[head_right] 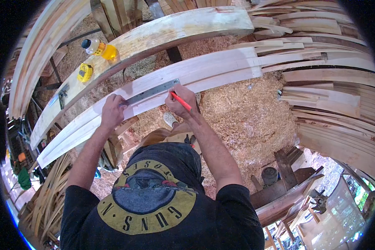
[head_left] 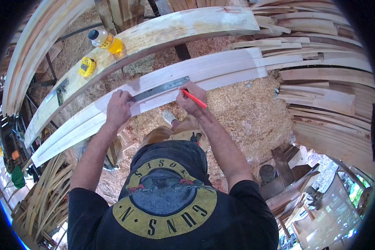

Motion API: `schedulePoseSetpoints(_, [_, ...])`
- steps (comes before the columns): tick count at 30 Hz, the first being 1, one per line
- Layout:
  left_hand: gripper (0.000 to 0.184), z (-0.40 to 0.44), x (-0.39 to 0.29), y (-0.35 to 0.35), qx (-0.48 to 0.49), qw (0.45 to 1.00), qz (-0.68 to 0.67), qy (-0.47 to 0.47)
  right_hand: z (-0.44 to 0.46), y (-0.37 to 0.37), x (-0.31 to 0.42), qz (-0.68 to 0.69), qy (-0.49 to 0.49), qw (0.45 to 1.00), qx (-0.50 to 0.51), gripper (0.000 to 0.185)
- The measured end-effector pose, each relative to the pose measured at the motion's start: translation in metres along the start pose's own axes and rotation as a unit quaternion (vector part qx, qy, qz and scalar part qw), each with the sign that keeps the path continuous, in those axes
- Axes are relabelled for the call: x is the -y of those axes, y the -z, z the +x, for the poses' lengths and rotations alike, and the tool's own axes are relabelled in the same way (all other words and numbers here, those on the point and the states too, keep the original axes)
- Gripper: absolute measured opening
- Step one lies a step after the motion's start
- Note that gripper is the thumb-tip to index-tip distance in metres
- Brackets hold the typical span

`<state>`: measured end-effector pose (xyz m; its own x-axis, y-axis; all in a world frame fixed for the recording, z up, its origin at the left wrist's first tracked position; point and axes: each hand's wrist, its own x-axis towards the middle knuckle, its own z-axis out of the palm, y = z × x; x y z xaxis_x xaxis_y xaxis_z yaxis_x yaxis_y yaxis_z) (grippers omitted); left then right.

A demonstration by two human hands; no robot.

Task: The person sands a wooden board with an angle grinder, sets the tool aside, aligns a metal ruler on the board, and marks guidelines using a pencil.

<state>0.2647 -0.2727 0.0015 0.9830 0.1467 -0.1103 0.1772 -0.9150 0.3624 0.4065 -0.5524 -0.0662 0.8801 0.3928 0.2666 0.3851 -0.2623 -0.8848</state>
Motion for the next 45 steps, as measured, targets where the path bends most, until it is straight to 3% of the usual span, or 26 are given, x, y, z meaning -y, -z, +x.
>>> schedulePoseSetpoints(35, [0.023,0.001,-0.004,0.003,-0.005,1.0,-0.023,0.017,-0.001,-0.001,0.005,-0.055,-0.016,0.998,0.002,0.015])
schedulePoseSetpoints(45, [0.025,0.0,0.001,-0.002,-0.017,1.0,-0.012,-0.001,-0.003,0.001,0.01,0.018,-0.041,0.999,-0.006,0.016])
